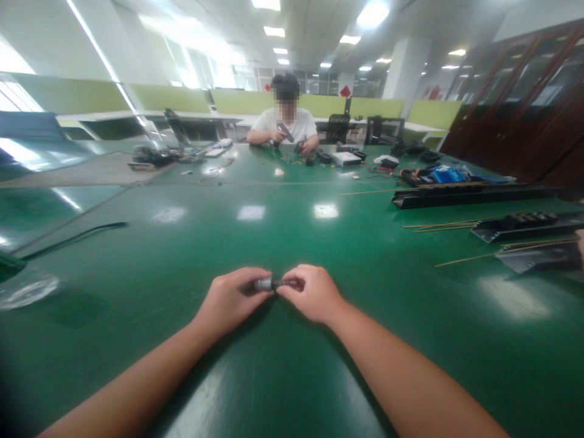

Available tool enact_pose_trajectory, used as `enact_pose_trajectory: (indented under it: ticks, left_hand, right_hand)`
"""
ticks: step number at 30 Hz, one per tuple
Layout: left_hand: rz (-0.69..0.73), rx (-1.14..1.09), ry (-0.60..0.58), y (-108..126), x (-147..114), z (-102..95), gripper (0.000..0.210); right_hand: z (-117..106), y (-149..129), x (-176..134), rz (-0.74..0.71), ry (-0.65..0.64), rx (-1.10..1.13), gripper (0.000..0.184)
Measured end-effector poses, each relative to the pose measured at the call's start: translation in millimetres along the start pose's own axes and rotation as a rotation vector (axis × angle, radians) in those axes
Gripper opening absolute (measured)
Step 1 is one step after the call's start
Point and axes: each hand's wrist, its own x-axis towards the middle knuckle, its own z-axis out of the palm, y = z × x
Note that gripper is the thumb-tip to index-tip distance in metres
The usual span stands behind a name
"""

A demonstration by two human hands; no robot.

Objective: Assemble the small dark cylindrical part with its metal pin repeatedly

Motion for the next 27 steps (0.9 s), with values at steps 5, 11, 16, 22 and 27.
enact_pose_trajectory:
  ticks: [5, 11, 16, 22, 27]
  left_hand:
    - [0.016, 0.0, 0.002, -1.4, -0.7, 0.4, 0.019]
    - [0.023, 0.002, 0.008, -1.6, -0.8, -0.2, 0.018]
    - [0.027, 0.002, 0.011, -1.3, -1.4, 0.0, 0.019]
    - [0.028, 0.001, 0.01, -4.0, -2.1, 1.0, 0.02]
    - [0.037, -0.001, 0.02, -4.9, -1.3, 0.8, 0.021]
  right_hand:
    - [0.2, -0.3, -0.4, 0.003, 0.002, 0.006, 0.01]
    - [0.6, 0.2, -0.8, 0.005, 0.015, 0.005, 0.01]
    - [1.1, 0.5, -0.1, 0.002, 0.023, -0.007, 0.009]
    - [0.7, 0.6, -0.1, -0.001, 0.022, -0.016, 0.009]
    - [1.1, 1.2, -0.2, -0.002, 0.024, -0.012, 0.009]
